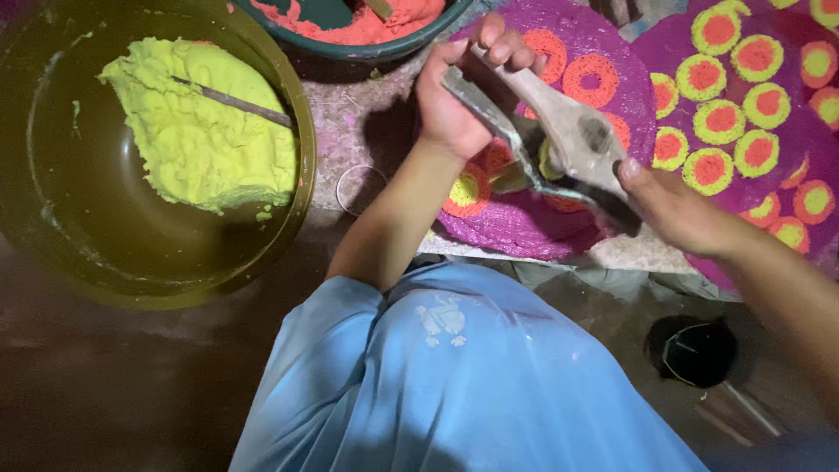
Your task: The person uses a wooden hand-press mold to form ring-shaped pieces from yellow and orange paste, pressing them onto pink round boards. They fill several boards, stack the finished boards, tie them with string, and cover them with woven bamboo lids.
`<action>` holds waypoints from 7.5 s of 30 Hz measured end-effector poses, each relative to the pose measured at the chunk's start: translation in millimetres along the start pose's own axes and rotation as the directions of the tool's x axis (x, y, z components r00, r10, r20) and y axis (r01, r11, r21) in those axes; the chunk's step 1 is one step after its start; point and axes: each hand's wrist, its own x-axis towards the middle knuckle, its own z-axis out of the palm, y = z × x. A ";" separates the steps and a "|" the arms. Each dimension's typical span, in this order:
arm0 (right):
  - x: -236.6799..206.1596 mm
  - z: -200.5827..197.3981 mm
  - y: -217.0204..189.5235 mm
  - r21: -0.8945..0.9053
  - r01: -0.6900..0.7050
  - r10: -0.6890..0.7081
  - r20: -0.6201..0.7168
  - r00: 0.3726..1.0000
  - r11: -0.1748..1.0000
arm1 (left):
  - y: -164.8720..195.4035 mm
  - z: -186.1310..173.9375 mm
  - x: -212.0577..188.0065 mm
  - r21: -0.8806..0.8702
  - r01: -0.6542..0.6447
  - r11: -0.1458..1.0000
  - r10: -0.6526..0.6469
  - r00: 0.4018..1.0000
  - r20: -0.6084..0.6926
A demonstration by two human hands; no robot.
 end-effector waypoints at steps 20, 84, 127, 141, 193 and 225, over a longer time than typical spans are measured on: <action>25.1 19.1 -18.2 -0.285 0.122 -0.208 -0.296 0.932 0.951 | -20.9 -49.0 24.9 0.081 -0.078 0.994 0.078 0.997 -0.002; -4.5 -76.7 60.7 0.021 0.055 -0.042 -0.406 0.913 0.998 | -126.5 -66.7 132.4 -0.009 0.045 0.999 -0.046 0.991 -0.129; -44.5 -80.2 113.0 -0.064 0.445 -0.374 -0.656 0.656 0.893 | -143.3 16.8 33.6 0.740 -0.255 -0.622 -0.208 0.965 0.158; -44.2 13.2 -238.9 -0.400 0.880 -0.829 0.559 0.014 -0.255 | 60.0 263.6 -97.6 0.800 -0.169 -0.575 -0.628 0.718 -0.300; 151.7 359.7 -538.0 -0.271 0.962 -0.995 0.086 0.049 0.024 | 439.6 119.9 -327.9 0.983 -0.148 0.106 0.836 0.548 -0.007; 247.8 489.8 -508.7 -0.773 0.567 -0.404 0.633 0.660 -0.285 | 445.5 78.3 -390.8 0.927 0.269 -0.261 0.918 0.368 0.152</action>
